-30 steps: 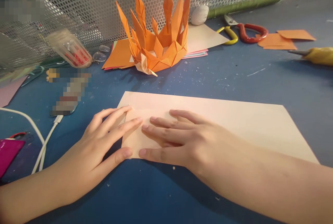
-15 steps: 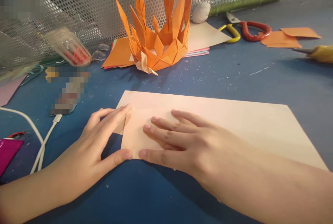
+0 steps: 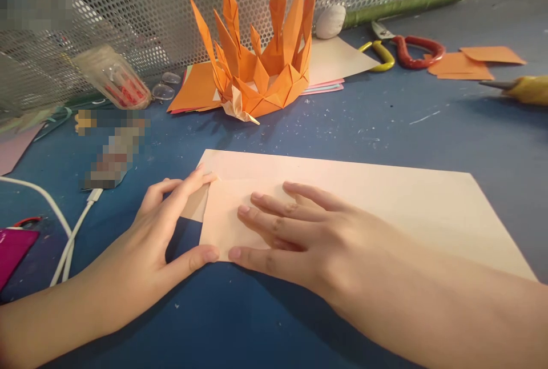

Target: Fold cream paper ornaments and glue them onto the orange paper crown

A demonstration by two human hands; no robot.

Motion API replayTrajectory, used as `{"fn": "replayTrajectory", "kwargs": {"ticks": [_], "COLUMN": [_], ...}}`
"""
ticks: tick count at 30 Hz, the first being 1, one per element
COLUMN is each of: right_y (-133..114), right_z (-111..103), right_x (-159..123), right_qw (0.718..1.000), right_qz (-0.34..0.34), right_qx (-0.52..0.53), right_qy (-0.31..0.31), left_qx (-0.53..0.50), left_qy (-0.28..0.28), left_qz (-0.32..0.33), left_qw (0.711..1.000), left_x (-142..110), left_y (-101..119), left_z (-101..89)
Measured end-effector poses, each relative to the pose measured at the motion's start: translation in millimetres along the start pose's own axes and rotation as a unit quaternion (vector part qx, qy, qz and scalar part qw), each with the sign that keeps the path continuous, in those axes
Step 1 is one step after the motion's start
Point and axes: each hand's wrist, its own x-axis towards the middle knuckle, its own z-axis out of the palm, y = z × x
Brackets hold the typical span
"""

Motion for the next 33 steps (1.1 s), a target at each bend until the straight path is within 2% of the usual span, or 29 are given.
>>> {"fn": "replayTrajectory", "kwargs": {"ticks": [5, 13, 16, 21, 28, 33], "right_y": [4, -4, -6, 2, 26, 31], "right_z": [-5, -4, -5, -10, -32, -51], "right_x": [2, -1, 0, -2, -8, -4], "right_qw": [1.000, 0.999, 1.000, 0.999, 0.994, 0.987], "right_qz": [-0.015, -0.010, 0.002, -0.006, -0.057, -0.042], "right_qx": [0.007, -0.026, -0.014, 0.027, 0.053, 0.088], "right_qy": [-0.024, -0.030, -0.022, -0.043, -0.076, -0.129], "left_qx": [0.007, 0.044, 0.049, 0.054, 0.065, 0.069], "left_qy": [0.009, -0.013, -0.015, -0.016, -0.016, -0.012], "left_qz": [0.013, 0.058, 0.057, 0.050, 0.056, 0.056], "left_qw": [1.000, 0.997, 0.997, 0.997, 0.996, 0.996], "left_x": [1, 3, 3, 3, 4, 3], "left_y": [3, 4, 4, 5, 4, 2], "left_z": [-1.8, -3.4, -3.1, -3.0, -3.7, -2.8]}}
